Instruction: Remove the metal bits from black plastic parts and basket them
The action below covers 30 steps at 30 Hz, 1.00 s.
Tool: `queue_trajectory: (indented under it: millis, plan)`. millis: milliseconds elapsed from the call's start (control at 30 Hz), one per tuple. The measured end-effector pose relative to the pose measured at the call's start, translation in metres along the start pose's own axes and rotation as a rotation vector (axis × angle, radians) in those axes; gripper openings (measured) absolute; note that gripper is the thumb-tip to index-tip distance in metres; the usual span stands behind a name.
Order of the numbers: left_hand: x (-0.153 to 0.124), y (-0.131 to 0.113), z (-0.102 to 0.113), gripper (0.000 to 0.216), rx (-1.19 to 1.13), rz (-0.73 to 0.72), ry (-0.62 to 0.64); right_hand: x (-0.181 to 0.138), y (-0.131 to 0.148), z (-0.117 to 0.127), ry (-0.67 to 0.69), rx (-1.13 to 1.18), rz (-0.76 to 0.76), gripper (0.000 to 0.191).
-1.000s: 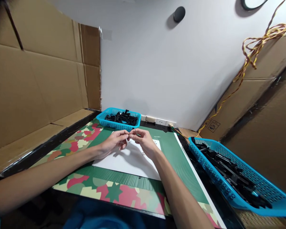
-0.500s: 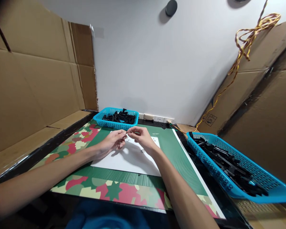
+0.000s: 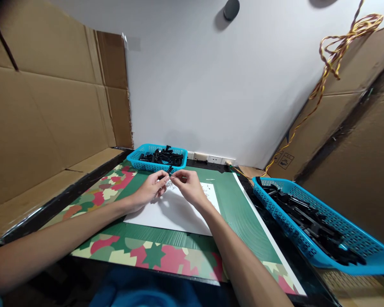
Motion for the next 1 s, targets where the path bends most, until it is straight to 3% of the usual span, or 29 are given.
queue_trajectory:
  millis: [167, 300, 467, 533, 733, 1000]
  plan:
    - [0.001, -0.007, -0.003, 0.039, -0.034, -0.030, 0.021, -0.001, 0.002, 0.008, -0.066, 0.002, 0.021, 0.030]
    - [0.000, -0.013, -0.005, 0.037, -0.158, -0.033, 0.049, -0.005, 0.017, 0.019, -0.130, -0.079, 0.147, 0.020]
    - [-0.004, -0.028, -0.007, 0.067, -0.098, -0.138, 0.077, -0.015, 0.041, 0.018, -0.166, -0.285, 0.272, 0.019]
    - [-0.005, -0.034, -0.010, 0.070, -0.050, -0.190, 0.105, -0.018, 0.047, 0.012, -0.144, -0.346, 0.317, 0.019]
    - [-0.008, -0.044, -0.010, 0.030, 0.091, -0.313, 0.118, -0.021, 0.053, 0.011, -0.169, -0.293, 0.385, 0.016]
    - [-0.006, -0.045, -0.009, 0.037, -0.061, -0.277, 0.117, -0.021, 0.059, 0.026, -0.231, -0.115, 0.397, 0.012]
Point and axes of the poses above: each hand's wrist, its own x-axis towards the middle knuckle, its own z-axis out of the back of the hand, y = z × x, the point moved 10 cm from there along x, towards the middle knuckle, and after that the axes turned 4 degrees about y, right-handed, at the moved point
